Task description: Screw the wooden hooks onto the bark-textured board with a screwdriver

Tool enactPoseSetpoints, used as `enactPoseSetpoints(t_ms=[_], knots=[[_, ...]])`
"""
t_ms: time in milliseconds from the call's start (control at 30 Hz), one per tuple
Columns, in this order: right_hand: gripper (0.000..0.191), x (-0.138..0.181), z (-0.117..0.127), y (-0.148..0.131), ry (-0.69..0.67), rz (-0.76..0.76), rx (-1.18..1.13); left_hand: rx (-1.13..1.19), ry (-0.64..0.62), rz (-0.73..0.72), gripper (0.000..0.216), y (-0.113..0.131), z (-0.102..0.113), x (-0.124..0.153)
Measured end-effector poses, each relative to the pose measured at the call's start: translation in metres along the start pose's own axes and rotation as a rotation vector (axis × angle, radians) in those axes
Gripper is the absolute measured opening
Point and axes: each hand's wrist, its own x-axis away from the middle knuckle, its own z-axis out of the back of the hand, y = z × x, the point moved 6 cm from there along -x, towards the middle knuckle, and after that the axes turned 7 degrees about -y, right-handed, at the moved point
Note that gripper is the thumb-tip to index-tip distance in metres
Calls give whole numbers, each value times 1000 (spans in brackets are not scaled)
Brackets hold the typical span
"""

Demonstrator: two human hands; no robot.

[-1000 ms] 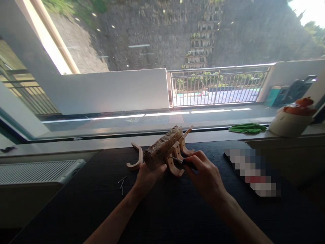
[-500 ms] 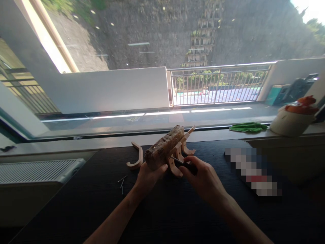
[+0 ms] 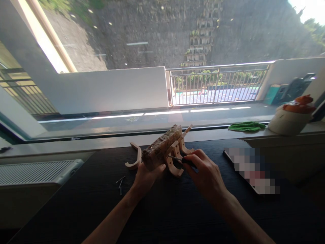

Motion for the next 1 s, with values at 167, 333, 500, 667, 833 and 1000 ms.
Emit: enactPoseSetpoints(t_ms=[167, 333, 500, 667, 833, 1000], knots=[[20, 1, -6, 2, -70, -73, -51, -52, -6, 4, 36, -3, 1, -1], [24, 1, -8, 3, -114, -139, -102, -67, 2, -4, 35, -4, 1, -2], [25, 1, -9, 5, -124, -130, -200, -6, -5, 11, 38, -7, -1, -1], [16, 0, -2, 3, -51, -40, -79, 13, -4, 3, 39, -3, -1, 0], [19, 0, 2, -1, -7, 5, 30, 4, 3, 15, 39, -1, -1, 1], [18, 0, 0, -1, -20, -10, 66, -27, 8, 15, 39, -1, 0, 1]])
